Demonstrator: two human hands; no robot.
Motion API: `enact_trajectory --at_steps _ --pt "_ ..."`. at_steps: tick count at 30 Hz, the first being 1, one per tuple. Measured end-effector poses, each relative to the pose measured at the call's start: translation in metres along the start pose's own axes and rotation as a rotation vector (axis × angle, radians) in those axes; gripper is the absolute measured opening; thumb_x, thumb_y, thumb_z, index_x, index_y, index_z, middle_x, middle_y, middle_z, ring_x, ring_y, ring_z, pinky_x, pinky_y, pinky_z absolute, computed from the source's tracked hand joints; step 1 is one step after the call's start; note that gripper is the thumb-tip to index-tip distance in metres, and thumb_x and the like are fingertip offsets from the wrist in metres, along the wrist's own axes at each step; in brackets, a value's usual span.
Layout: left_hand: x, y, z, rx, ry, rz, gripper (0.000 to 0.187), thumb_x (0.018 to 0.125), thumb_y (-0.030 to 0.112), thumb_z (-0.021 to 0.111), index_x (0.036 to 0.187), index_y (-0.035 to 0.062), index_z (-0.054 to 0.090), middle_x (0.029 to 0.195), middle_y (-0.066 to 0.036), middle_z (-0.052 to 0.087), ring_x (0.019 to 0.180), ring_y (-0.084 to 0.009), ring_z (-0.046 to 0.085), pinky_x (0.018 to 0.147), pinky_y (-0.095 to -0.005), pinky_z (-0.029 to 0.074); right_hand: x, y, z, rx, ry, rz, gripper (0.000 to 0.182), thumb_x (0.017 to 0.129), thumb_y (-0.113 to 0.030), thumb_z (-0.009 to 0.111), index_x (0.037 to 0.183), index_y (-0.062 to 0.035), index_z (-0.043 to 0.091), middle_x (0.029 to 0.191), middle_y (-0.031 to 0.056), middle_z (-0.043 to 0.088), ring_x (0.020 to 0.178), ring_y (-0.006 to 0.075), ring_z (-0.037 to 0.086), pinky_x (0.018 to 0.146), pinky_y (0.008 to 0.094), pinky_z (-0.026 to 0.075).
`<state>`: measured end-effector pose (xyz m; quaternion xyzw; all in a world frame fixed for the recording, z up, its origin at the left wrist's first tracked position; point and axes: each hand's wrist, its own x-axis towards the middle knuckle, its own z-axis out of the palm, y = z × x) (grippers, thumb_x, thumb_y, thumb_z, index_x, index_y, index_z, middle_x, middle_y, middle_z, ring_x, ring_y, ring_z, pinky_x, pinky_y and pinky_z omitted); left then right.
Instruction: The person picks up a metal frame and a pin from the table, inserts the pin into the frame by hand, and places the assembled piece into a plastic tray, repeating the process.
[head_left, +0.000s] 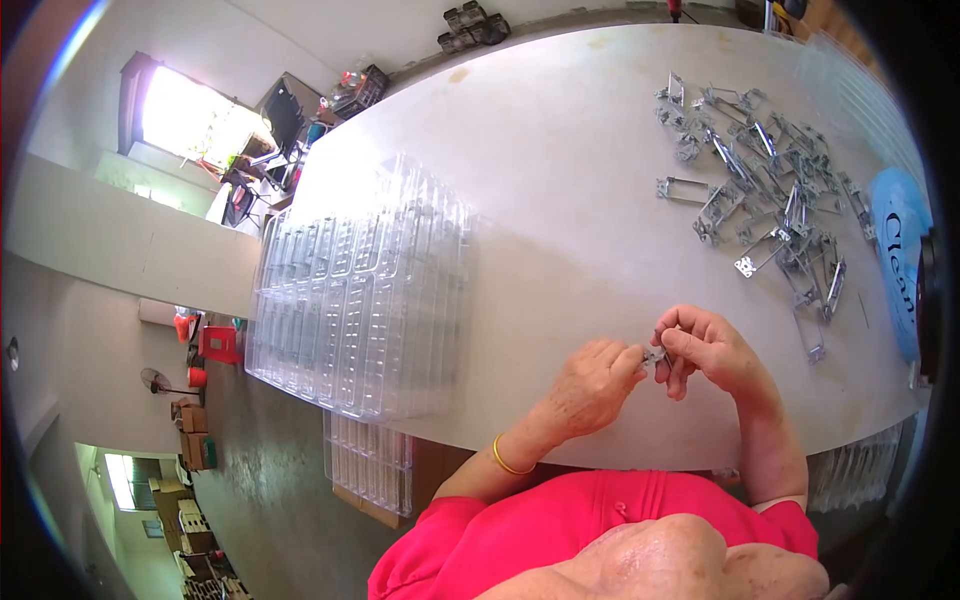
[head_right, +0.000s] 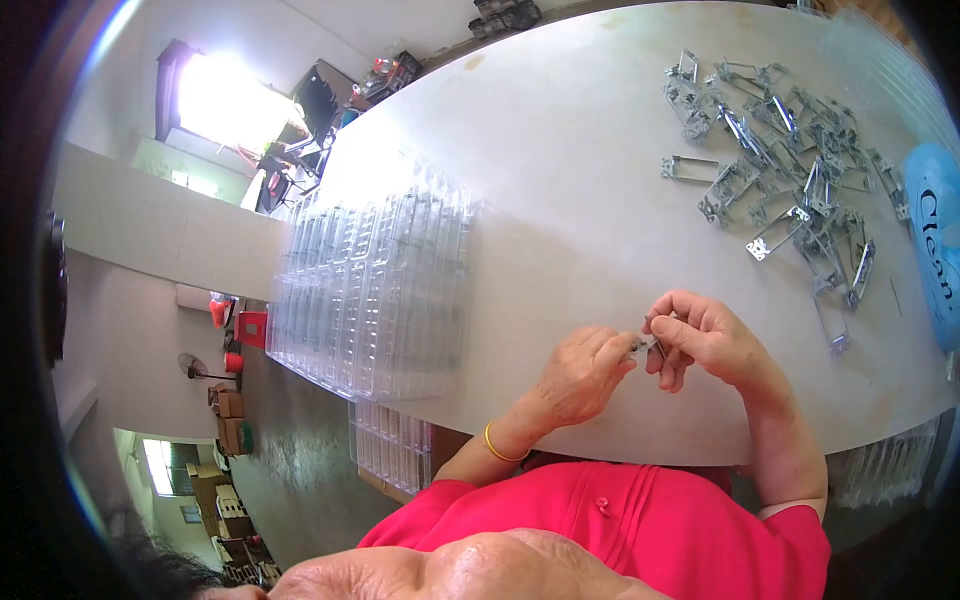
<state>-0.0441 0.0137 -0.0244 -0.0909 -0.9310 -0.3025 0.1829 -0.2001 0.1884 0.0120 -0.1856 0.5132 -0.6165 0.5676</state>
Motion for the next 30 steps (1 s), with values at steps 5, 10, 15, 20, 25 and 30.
enact_trajectory --at_steps 5,10,15,20,25,30 --pt "-0.003 0.007 0.002 -0.074 -0.058 0.024 0.027 0.087 0.004 0.069 0.111 -0.0011 0.059 0.087 -0.014 0.061 0.077 -0.0334 0.059 0.069 -0.0435 0.047 0.005 0.014 -0.003 -0.197 0.058 -0.018 0.018 0.103 -0.019 0.059 0.101 -0.0013 0.061 0.079 0.0056 0.067 0.066 0.0116 0.066 0.062 0.0256 0.053" --pt "0.001 0.008 -0.004 -0.116 -0.152 -0.044 0.026 0.086 0.004 0.069 0.109 -0.0005 0.059 0.085 -0.015 0.059 0.076 -0.0338 0.058 0.068 -0.0442 0.046 0.008 0.019 -0.004 -0.311 0.155 -0.113 0.018 0.101 -0.019 0.061 0.091 -0.0037 0.062 0.078 0.0008 0.065 0.072 0.0079 0.060 0.066 0.0235 0.048" --pt "0.002 0.012 -0.004 -0.203 -0.229 0.011 0.021 0.092 0.007 0.066 0.109 -0.0010 0.059 0.081 -0.013 0.057 0.073 -0.0322 0.057 0.067 -0.0424 0.046 0.008 0.023 -0.011 -0.248 0.232 -0.127 0.019 0.102 -0.022 0.062 0.092 -0.0053 0.061 0.078 0.0009 0.064 0.069 0.0074 0.058 0.062 0.0238 0.047" --pt "0.005 0.010 -0.012 -0.531 -0.175 -0.511 0.030 0.108 0.025 0.052 0.112 -0.0033 0.060 0.075 -0.004 0.051 0.069 -0.0156 0.054 0.062 -0.0331 0.043 0.010 0.018 -0.004 0.033 0.372 -0.399 0.015 0.103 -0.019 0.064 0.097 -0.0065 0.058 0.081 0.0050 0.068 0.071 0.0094 0.066 0.059 0.0245 0.054" --pt "0.011 0.010 -0.015 -0.922 -0.082 -0.709 0.043 0.112 0.036 0.039 0.112 -0.0016 0.059 0.076 0.000 0.052 0.068 -0.0070 0.042 0.059 -0.0253 0.037 0.010 0.029 0.008 -0.016 0.289 -0.512 0.007 0.101 -0.007 0.064 0.098 -0.0043 0.058 0.086 0.0059 0.069 0.079 0.0108 0.069 0.068 0.0262 0.059" --pt "0.012 0.012 -0.012 -0.894 -0.043 -0.707 0.041 0.112 0.034 0.040 0.112 -0.0024 0.059 0.075 -0.001 0.052 0.066 -0.0083 0.042 0.059 -0.0264 0.038 0.013 0.042 0.012 -0.474 0.368 -0.713 0.010 0.097 -0.002 0.066 0.100 -0.0016 0.056 0.089 0.0057 0.069 0.079 0.0114 0.069 0.071 0.0272 0.058"
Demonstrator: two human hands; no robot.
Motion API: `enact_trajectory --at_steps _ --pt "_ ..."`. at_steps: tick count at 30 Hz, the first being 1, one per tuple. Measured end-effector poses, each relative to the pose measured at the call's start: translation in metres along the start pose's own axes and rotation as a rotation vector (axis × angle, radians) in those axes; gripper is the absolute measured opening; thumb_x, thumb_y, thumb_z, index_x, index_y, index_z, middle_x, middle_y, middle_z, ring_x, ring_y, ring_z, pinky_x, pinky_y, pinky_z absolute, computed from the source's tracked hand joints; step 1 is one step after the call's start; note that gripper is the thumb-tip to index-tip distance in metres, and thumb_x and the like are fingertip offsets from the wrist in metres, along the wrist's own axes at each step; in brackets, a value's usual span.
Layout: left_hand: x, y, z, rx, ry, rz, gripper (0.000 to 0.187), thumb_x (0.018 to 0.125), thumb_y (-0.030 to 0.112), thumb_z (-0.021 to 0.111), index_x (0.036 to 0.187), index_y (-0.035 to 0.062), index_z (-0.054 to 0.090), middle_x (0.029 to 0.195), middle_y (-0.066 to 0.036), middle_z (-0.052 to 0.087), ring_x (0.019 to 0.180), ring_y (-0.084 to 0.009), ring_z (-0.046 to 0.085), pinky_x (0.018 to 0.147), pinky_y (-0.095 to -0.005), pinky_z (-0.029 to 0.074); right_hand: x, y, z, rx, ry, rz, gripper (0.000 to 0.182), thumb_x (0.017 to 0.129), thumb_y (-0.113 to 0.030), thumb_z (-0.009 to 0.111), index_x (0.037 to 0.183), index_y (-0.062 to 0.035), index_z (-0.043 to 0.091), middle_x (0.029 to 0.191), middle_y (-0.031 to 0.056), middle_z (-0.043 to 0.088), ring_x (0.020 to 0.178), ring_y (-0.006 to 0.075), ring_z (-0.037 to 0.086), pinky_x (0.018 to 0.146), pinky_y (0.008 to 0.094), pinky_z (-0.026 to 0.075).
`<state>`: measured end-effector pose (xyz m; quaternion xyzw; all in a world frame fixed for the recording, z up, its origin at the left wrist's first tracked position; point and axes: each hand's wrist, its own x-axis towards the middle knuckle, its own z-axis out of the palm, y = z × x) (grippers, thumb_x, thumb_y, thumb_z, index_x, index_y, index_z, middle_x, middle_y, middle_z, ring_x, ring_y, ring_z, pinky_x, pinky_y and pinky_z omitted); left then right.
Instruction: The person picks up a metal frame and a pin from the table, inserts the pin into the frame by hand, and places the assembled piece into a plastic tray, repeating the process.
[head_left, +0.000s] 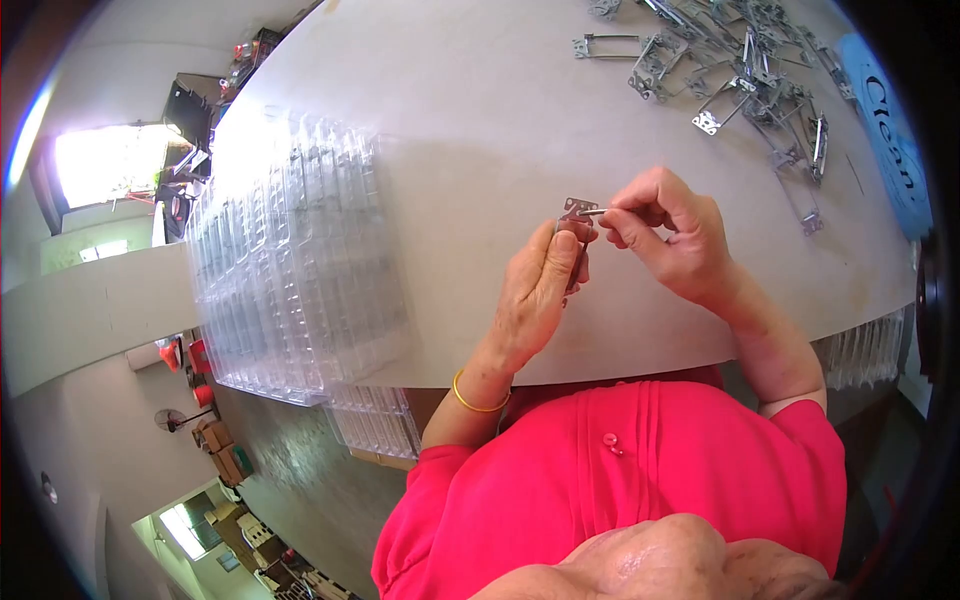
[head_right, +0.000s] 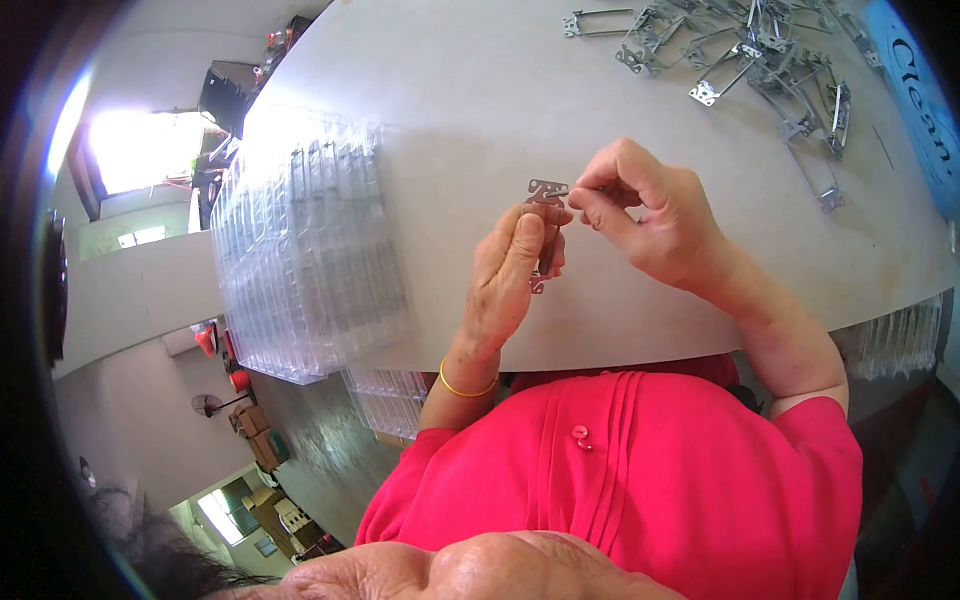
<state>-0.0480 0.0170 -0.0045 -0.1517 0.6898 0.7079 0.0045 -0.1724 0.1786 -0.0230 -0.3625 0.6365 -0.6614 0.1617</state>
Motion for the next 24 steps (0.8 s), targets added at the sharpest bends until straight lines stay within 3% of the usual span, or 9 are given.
enact_trajectory --at_steps 2,4,5,7,11,13,20,23,24 --pt "-0.001 -0.002 0.001 0.030 0.027 0.012 0.038 0.112 0.031 0.042 0.112 -0.0027 0.059 0.075 -0.003 0.052 0.065 -0.0103 0.043 0.059 -0.0283 0.039 -0.002 0.001 0.003 -0.079 0.013 -0.066 0.013 0.096 -0.002 0.067 0.099 -0.0013 0.055 0.084 0.0063 0.068 0.074 0.0121 0.069 0.066 0.0270 0.056" --pt "0.000 -0.007 0.007 0.438 0.125 0.251 0.025 0.110 0.020 0.048 0.113 -0.0035 0.058 0.076 -0.010 0.055 0.065 -0.0201 0.050 0.060 -0.0351 0.043 -0.005 0.002 0.005 -0.177 -0.041 0.024 0.011 0.098 -0.004 0.066 0.099 -0.0024 0.055 0.076 0.0060 0.067 0.065 0.0130 0.067 0.059 0.0276 0.054" --pt "0.000 -0.010 0.009 0.438 0.122 0.250 0.025 0.110 0.020 0.048 0.113 -0.0035 0.058 0.076 -0.010 0.055 0.065 -0.0201 0.050 0.060 -0.0351 0.043 -0.007 -0.001 0.006 -0.177 -0.038 0.026 0.011 0.098 -0.004 0.066 0.099 -0.0024 0.055 0.076 0.0060 0.067 0.065 0.0130 0.067 0.059 0.0276 0.054" --pt "0.002 -0.017 0.012 0.587 0.141 0.387 0.018 0.105 0.010 0.052 0.114 -0.0042 0.057 0.080 -0.016 0.058 0.069 -0.0315 0.056 0.063 -0.0418 0.046 -0.005 -0.008 0.009 -0.117 -0.065 0.204 0.010 0.100 -0.008 0.064 0.098 -0.0030 0.055 0.068 0.0055 0.065 0.058 0.0136 0.064 0.054 0.0283 0.050" --pt "0.000 -0.018 0.009 0.660 0.168 0.357 0.026 0.110 0.018 0.047 0.119 -0.0027 0.059 0.076 -0.008 0.053 0.065 -0.0193 0.049 0.060 -0.0332 0.043 0.001 -0.017 0.004 -0.037 -0.115 0.334 0.011 0.102 -0.012 0.061 0.099 -0.0026 0.057 0.066 0.0058 0.065 0.056 0.0134 0.063 0.053 0.0275 0.049" --pt "-0.001 -0.016 0.008 0.614 0.158 0.321 0.017 0.104 0.008 0.053 0.115 -0.0041 0.057 0.084 -0.017 0.060 0.072 -0.0352 0.058 0.063 -0.0445 0.046 0.001 -0.018 0.003 -0.088 -0.142 0.324 0.013 0.103 -0.014 0.059 0.099 -0.0018 0.058 0.066 0.0068 0.066 0.056 0.0134 0.063 0.052 0.0269 0.048" --pt "0.000 -0.017 0.010 0.678 0.136 0.375 0.019 0.106 0.011 0.051 0.116 -0.0030 0.059 0.083 -0.016 0.060 0.068 -0.0319 0.057 0.063 -0.0408 0.046 0.006 -0.025 -0.006 0.103 -0.198 0.517 0.013 0.103 -0.014 0.058 0.098 -0.0023 0.062 0.066 0.0020 0.064 0.054 0.0081 0.057 0.051 0.0245 0.045" --pt "-0.003 -0.011 0.006 0.519 0.185 0.214 0.021 0.107 0.014 0.050 0.115 -0.0023 0.060 0.080 -0.016 0.059 0.067 -0.0297 0.055 0.062 -0.0388 0.046 0.006 -0.020 -0.012 0.173 -0.239 0.547 0.012 0.104 -0.015 0.057 0.101 -0.0052 0.063 0.068 -0.0009 0.062 0.058 0.0047 0.056 0.049 0.0224 0.044" --pt "-0.002 -0.006 0.003 0.473 0.198 0.157 0.028 0.110 0.021 0.046 0.114 -0.0023 0.061 0.079 -0.011 0.057 0.068 -0.0224 0.053 0.063 -0.0350 0.044 0.006 -0.019 -0.013 0.177 -0.238 0.527 0.011 0.104 -0.015 0.057 0.102 -0.0056 0.062 0.070 -0.0009 0.063 0.059 0.0047 0.057 0.051 0.0221 0.045"
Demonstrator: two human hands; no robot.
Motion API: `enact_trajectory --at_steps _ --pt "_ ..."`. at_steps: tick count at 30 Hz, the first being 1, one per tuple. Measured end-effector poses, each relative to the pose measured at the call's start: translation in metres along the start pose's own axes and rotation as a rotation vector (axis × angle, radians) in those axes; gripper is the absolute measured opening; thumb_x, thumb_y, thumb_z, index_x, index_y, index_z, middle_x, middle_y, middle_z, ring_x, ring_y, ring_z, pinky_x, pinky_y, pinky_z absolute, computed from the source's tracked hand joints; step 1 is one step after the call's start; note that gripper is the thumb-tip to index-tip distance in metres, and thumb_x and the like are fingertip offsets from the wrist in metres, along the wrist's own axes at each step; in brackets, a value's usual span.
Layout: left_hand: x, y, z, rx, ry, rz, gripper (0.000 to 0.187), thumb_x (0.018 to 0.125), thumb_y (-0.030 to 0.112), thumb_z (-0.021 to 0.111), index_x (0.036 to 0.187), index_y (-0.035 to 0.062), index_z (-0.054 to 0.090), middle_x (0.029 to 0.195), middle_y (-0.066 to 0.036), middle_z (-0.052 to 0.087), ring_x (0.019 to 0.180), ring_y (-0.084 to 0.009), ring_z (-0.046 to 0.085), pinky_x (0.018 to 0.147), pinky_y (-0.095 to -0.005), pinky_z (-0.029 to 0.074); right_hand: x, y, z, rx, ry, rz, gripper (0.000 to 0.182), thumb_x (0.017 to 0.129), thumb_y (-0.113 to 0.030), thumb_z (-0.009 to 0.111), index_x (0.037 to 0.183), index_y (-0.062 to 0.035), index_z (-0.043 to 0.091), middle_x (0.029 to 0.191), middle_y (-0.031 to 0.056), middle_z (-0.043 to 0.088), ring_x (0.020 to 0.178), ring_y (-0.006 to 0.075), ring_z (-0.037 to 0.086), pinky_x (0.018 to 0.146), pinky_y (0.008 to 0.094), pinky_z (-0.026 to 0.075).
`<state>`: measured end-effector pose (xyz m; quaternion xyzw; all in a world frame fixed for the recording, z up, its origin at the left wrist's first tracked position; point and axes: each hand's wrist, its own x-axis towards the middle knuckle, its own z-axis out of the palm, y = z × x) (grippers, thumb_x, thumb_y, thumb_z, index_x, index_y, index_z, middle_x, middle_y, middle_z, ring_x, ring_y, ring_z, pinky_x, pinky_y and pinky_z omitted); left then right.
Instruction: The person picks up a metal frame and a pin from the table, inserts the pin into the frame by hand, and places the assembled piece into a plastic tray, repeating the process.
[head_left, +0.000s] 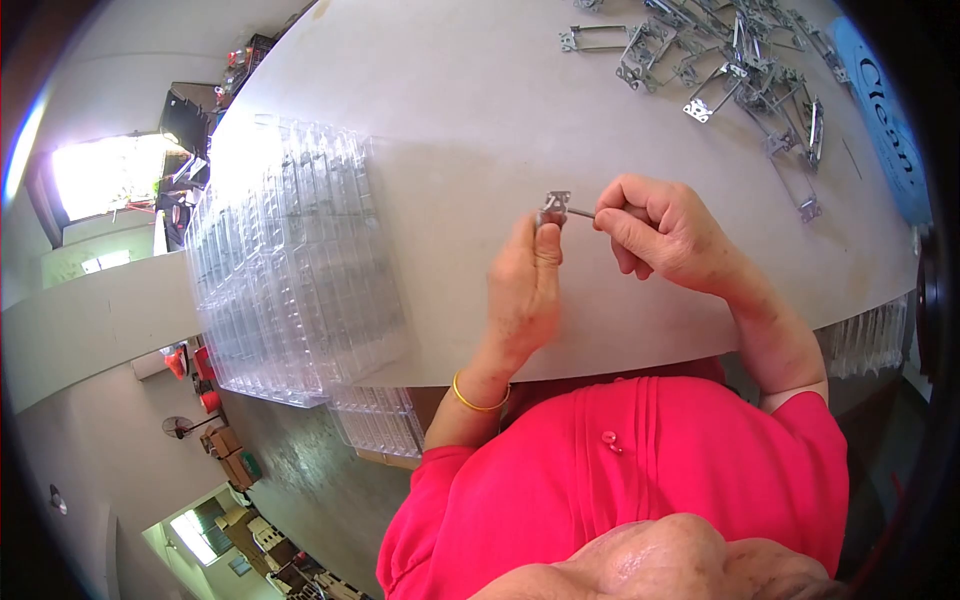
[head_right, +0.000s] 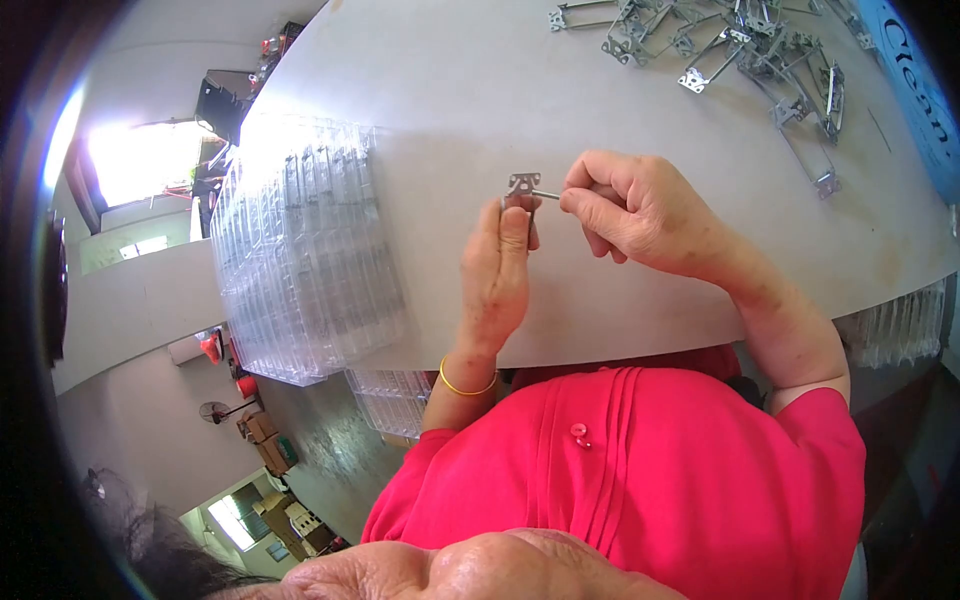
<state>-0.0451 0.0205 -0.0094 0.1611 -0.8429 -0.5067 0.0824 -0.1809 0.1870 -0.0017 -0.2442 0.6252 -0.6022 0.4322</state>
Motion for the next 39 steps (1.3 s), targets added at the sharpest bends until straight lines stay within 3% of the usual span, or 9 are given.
enact_trajectory --at_steps 1,5,7,13,17,20,22,25,39 --pt "0.001 0.002 -0.003 -0.039 0.002 -0.062 0.035 0.112 0.027 0.043 0.114 -0.0023 0.062 0.077 -0.006 0.055 0.070 -0.0152 0.050 0.064 -0.0312 0.043 0.000 0.000 0.000 0.001 -0.002 -0.020 0.010 0.105 -0.015 0.057 0.103 -0.0059 0.062 0.073 -0.0009 0.063 0.061 0.0047 0.058 0.052 0.0218 0.046" --pt "0.000 -0.005 0.001 0.112 0.009 0.097 0.028 0.110 0.022 0.048 0.115 -0.0023 0.062 0.081 -0.009 0.058 0.072 -0.0197 0.055 0.066 -0.0336 0.045 0.005 0.009 0.006 0.040 0.162 -0.196 0.012 0.104 -0.015 0.058 0.103 -0.0035 0.061 0.081 0.0012 0.067 0.066 0.0061 0.059 0.056 0.0223 0.047" --pt "0.001 -0.011 0.011 0.370 0.040 0.396 0.021 0.105 0.014 0.054 0.116 -0.0026 0.061 0.087 -0.014 0.062 0.074 -0.0272 0.060 0.067 -0.0376 0.047 0.010 0.017 0.007 0.164 0.142 -0.359 0.014 0.107 -0.018 0.056 0.108 -0.0041 0.058 0.098 0.0044 0.068 0.076 0.0076 0.064 0.063 0.0235 0.053" --pt "0.002 -0.006 0.017 0.465 0.072 0.442 0.026 0.100 0.009 0.060 0.123 -0.0039 0.058 0.096 -0.017 0.065 0.079 -0.0325 0.061 0.070 -0.0409 0.049 0.011 0.023 0.008 0.234 0.081 -0.295 0.010 0.105 -0.015 0.058 0.105 -0.0045 0.060 0.097 0.0033 0.069 0.080 0.0082 0.064 0.073 0.0248 0.056" --pt "0.001 0.006 0.000 0.328 0.004 0.343 0.028 0.099 0.009 0.060 0.122 -0.0060 0.056 0.098 -0.017 0.063 0.083 -0.0320 0.062 0.075 -0.0386 0.051 0.011 0.022 0.007 0.229 0.139 -0.301 0.010 0.105 -0.014 0.058 0.104 -0.0046 0.059 0.096 0.0034 0.069 0.081 0.0087 0.065 0.076 0.0254 0.056" --pt "0.001 -0.001 -0.014 0.180 0.053 0.315 0.027 0.101 0.010 0.059 0.124 -0.0047 0.058 0.105 -0.015 0.064 0.087 -0.0249 0.063 0.077 -0.0341 0.052 0.012 0.023 0.005 0.257 0.195 -0.334 0.010 0.105 -0.014 0.058 0.103 -0.0046 0.058 0.094 0.0031 0.068 0.081 0.0092 0.065 0.076 0.0261 0.055" --pt "-0.001 -0.009 -0.020 -0.056 0.083 0.079 0.025 0.106 0.015 0.057 0.120 -0.0039 0.062 0.101 -0.007 0.065 0.085 -0.0122 0.060 0.078 -0.0273 0.051 0.014 0.027 0.005 0.272 0.194 -0.362 0.010 0.105 -0.015 0.059 0.102 -0.0047 0.058 0.094 0.0033 0.067 0.080 0.0095 0.063 0.077 0.0264 0.055" --pt "0.000 -0.017 -0.026 -0.067 0.034 0.009 0.020 0.104 0.014 0.061 0.113 -0.0038 0.065 0.097 -0.004 0.066 0.084 -0.0095 0.059 0.076 -0.0243 0.051 0.014 0.031 0.007 0.237 0.181 -0.406 0.010 0.105 -0.015 0.059 0.103 -0.0048 0.058 0.093 0.0032 0.066 0.080 0.0096 0.061 0.077 0.0264 0.054" --pt "-0.005 -0.019 -0.032 0.111 0.131 -0.045 0.009 0.096 0.005 0.067 0.098 -0.0035 0.066 0.086 -0.005 0.067 0.076 -0.0102 0.061 0.069 -0.0261 0.051 0.022 0.042 0.014 -0.012 0.308 -0.366 0.013 0.104 -0.019 0.061 0.105 -0.0057 0.060 0.092 0.0014 0.064 0.082 0.0092 0.063 0.071 0.0247 0.053"
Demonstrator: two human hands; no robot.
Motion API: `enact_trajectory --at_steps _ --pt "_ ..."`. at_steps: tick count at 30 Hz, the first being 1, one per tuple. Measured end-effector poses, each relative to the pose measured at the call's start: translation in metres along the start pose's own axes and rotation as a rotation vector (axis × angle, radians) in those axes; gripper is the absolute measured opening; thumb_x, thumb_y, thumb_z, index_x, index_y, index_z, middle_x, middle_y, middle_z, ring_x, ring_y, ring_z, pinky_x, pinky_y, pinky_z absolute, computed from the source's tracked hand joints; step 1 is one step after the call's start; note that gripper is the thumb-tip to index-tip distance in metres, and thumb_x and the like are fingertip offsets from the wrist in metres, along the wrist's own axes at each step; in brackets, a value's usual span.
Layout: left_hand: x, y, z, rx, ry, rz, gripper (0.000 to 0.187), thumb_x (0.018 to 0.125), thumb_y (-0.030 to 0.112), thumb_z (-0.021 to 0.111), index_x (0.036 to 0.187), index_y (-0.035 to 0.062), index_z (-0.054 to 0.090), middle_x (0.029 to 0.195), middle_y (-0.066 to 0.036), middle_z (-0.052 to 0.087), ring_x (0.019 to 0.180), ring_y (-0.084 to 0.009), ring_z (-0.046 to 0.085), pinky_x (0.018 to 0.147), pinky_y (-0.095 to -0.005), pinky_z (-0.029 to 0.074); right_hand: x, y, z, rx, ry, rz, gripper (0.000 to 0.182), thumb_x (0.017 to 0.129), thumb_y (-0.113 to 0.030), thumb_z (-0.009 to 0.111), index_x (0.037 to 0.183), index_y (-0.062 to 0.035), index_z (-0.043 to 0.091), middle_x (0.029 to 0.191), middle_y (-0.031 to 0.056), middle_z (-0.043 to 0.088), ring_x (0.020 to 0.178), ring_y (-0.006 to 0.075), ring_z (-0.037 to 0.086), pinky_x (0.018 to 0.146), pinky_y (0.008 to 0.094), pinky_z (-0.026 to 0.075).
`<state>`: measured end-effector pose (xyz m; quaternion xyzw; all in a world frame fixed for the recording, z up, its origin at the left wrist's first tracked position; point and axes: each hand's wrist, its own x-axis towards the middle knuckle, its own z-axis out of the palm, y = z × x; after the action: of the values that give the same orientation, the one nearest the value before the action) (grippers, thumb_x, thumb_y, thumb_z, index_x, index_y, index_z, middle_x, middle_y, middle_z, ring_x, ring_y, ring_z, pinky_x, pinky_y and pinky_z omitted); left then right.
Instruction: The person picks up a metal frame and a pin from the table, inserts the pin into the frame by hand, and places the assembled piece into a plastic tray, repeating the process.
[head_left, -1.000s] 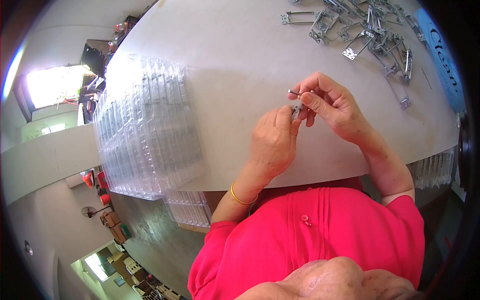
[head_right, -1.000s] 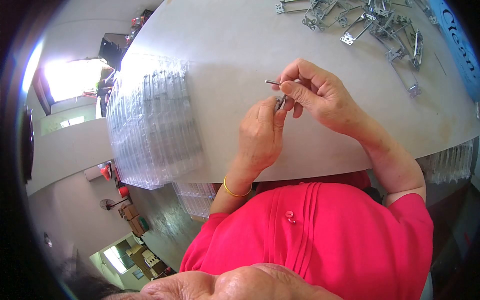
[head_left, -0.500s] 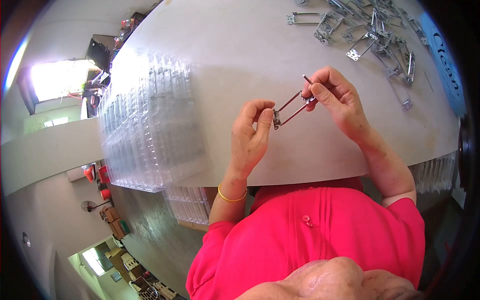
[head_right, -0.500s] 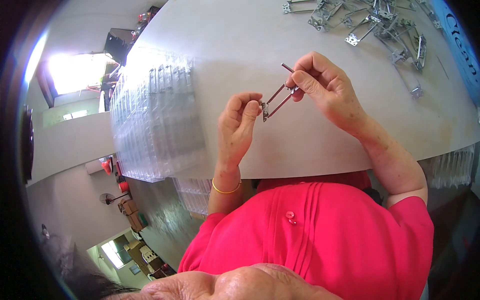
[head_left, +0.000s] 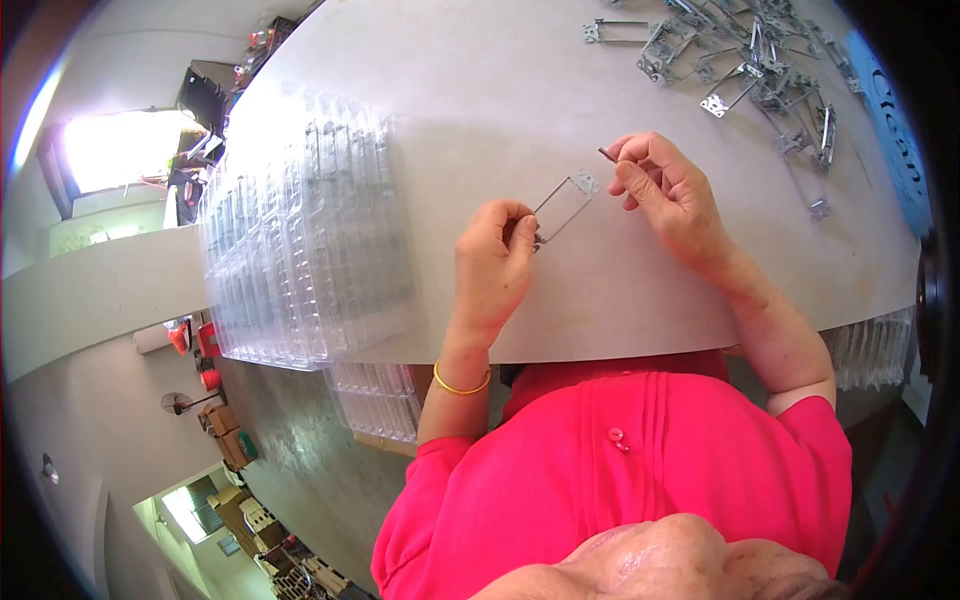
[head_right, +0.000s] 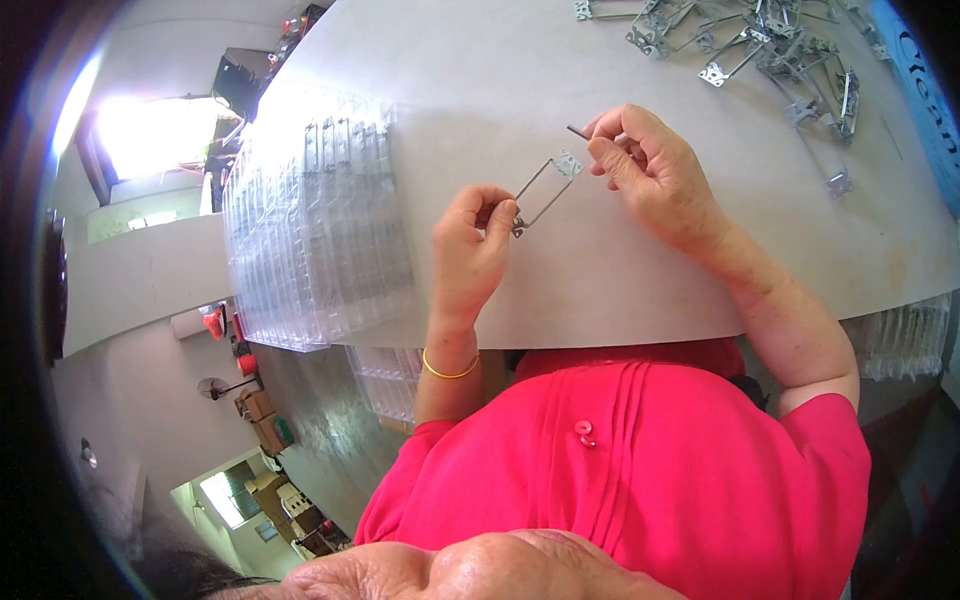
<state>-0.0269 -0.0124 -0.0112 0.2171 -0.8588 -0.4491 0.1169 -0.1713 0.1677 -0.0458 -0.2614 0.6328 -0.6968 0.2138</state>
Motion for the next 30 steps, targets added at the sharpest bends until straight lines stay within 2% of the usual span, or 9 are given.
enact_trajectory --at_steps 4,8,11,13,15,18,23,28,30 --pt "-0.002 -0.014 0.006 0.228 0.019 0.124 0.010 0.094 0.004 0.068 0.100 -0.0043 0.066 0.089 -0.012 0.069 0.076 -0.0152 0.064 0.071 -0.0287 0.052 0.001 0.003 -0.003 -0.038 -0.017 0.035 0.014 0.105 -0.020 0.060 0.105 -0.0058 0.059 0.091 0.0007 0.063 0.080 0.0088 0.064 0.068 0.0242 0.052" --pt "-0.007 -0.012 0.010 0.176 0.084 0.080 0.012 0.095 0.006 0.067 0.103 -0.0028 0.067 0.090 -0.013 0.069 0.075 -0.0174 0.066 0.071 -0.0311 0.053 0.000 0.003 -0.001 -0.049 -0.032 0.039 0.013 0.105 -0.019 0.059 0.105 -0.0060 0.060 0.088 0.0008 0.063 0.079 0.0084 0.063 0.067 0.0240 0.051" --pt "-0.005 -0.019 0.006 0.273 0.118 0.100 0.012 0.094 0.008 0.067 0.101 -0.0019 0.066 0.089 -0.015 0.067 0.075 -0.0230 0.067 0.070 -0.0357 0.053 0.003 0.002 0.000 -0.069 -0.071 0.079 0.011 0.105 -0.017 0.059 0.105 -0.0062 0.061 0.086 0.0005 0.062 0.076 0.0079 0.062 0.065 0.0235 0.049" --pt "-0.004 -0.021 0.009 0.285 0.051 0.165 0.011 0.093 0.009 0.066 0.095 -0.0009 0.065 0.087 -0.018 0.065 0.075 -0.0326 0.065 0.071 -0.0417 0.052 0.001 0.005 0.000 -0.093 -0.030 0.068 0.010 0.105 -0.016 0.058 0.104 -0.0067 0.062 0.085 0.0003 0.062 0.074 0.0075 0.061 0.063 0.0226 0.048" --pt "-0.005 -0.025 0.014 0.268 0.092 0.174 0.009 0.091 0.008 0.066 0.091 -0.0004 0.062 0.087 -0.020 0.063 0.079 -0.0393 0.063 0.072 -0.0456 0.051 0.000 0.006 0.001 -0.094 -0.029 0.055 0.010 0.105 -0.015 0.058 0.105 -0.0064 0.062 0.087 -0.0002 0.062 0.073 0.0075 0.060 0.062 0.0221 0.047" --pt "-0.009 -0.024 0.015 0.304 0.154 0.187 0.009 0.091 0.008 0.065 0.090 0.0003 0.061 0.088 -0.020 0.063 0.081 -0.0403 0.062 0.072 -0.0470 0.050 0.001 0.011 0.000 -0.100 -0.064 0.040 0.011 0.106 -0.016 0.056 0.106 -0.0062 0.061 0.090 0.0003 0.062 0.073 0.0070 0.059 0.063 0.0219 0.046" --pt "-0.029 -0.001 0.002 0.134 0.036 0.243 0.008 0.090 0.005 0.066 0.090 0.0002 0.060 0.086 -0.017 0.061 0.080 -0.0367 0.063 0.070 -0.0443 0.050 0.002 0.015 -0.007 -0.065 -0.034 0.012 0.014 0.108 -0.018 0.053 0.108 -0.0054 0.059 0.095 0.0020 0.063 0.072 0.0047 0.056 0.063 0.0212 0.045" --pt "-0.056 0.035 -0.033 0.046 0.047 0.348 0.010 0.090 0.003 0.068 0.090 0.0006 0.059 0.085 -0.014 0.060 0.076 -0.0323 0.061 0.067 -0.0413 0.050 0.004 0.020 -0.007 -0.057 -0.015 -0.011 0.015 0.108 -0.019 0.053 0.107 -0.0054 0.058 0.091 0.0019 0.061 0.070 0.0047 0.054 0.062 0.0205 0.044" --pt "-0.066 0.045 -0.050 0.026 0.066 0.388 0.010 0.090 0.002 0.069 0.090 0.0008 0.059 0.085 -0.013 0.060 0.075 -0.0312 0.061 0.067 -0.0405 0.050 0.004 0.020 -0.006 -0.055 0.008 -0.003 0.018 0.108 -0.023 0.053 0.107 -0.0062 0.059 0.082 -0.0008 0.058 0.067 0.0043 0.052 0.060 0.0211 0.043"
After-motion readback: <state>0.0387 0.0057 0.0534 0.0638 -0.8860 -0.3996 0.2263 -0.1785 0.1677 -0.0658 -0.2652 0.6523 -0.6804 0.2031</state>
